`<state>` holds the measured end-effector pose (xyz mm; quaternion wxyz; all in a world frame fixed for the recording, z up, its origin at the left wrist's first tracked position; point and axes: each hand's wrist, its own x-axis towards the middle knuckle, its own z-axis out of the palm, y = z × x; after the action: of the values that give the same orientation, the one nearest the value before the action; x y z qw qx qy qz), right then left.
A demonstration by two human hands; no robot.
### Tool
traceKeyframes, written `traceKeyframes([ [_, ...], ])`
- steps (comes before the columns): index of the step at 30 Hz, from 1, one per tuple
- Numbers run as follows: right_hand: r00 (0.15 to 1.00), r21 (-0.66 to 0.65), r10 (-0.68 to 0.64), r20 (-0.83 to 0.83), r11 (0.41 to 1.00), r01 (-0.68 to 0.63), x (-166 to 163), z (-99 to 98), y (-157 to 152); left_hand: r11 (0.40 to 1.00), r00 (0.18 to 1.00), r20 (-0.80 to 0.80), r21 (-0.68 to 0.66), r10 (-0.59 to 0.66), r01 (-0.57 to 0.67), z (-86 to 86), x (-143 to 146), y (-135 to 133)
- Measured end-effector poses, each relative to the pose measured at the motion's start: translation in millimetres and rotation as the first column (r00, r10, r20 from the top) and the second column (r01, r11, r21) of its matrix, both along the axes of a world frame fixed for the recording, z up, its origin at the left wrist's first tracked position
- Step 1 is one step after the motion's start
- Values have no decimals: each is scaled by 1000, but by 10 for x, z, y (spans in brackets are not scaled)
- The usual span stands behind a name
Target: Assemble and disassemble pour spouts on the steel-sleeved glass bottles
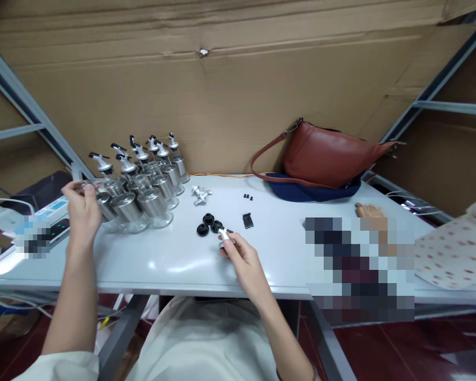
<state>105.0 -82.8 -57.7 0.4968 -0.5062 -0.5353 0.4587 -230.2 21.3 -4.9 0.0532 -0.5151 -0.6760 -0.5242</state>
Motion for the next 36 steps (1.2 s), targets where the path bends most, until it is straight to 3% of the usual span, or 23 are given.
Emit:
traceKeyframes([
  [3,1000,11,17,-21,1000,-16,3,-23,9,992,997,-45,111,58,-52,49,135,-68],
  [6,1000,13,17,-25,1000,-16,4,-36,13,897,994,-31,435,103,-79,129,481,-209],
  [8,999,16,15,-32,1000,-14,2,-33,9,793,1000,-23,608,-14,25,154,820,-354],
  [9,999,17,13,-39,1000,-12,1,-29,6,778,983,-72,603,-167,176,145,1002,-437],
  [10,999,18,12,-49,1000,-11,0,-26,2,772,930,-129,524,-345,359,120,1178,-521],
  [12,997,25,6,-79,1000,-5,-1,-25,-1,721,738,-199,160,-645,674,22,1487,-676],
  [15,993,37,-21,-120,999,25,0,-42,8,484,485,-81,-308,-871,819,-189,1778,-812],
  [17,992,48,-44,-119,998,50,-1,-58,17,377,385,-70,-431,-920,820,-326,1865,-837],
  [19,996,74,-44,-77,996,50,-6,-67,18,399,391,-115,-442,-913,803,-436,1895,-836],
  [22,999,144,9,37,989,-15,-17,-59,2,526,505,-163,-387,-848,758,-533,1895,-840],
  [25,993,191,62,100,978,-80,-23,-40,-20,591,575,-157,-335,-803,734,-552,1884,-863],
  [32,996,170,19,82,985,-33,-14,-33,-27,558,565,-79,-316,-821,767,-514,1883,-900],
  [36,999,129,-28,-22,991,30,-33,-56,-10,529,554,-21,-326,-832,783,-530,1886,-904],
])
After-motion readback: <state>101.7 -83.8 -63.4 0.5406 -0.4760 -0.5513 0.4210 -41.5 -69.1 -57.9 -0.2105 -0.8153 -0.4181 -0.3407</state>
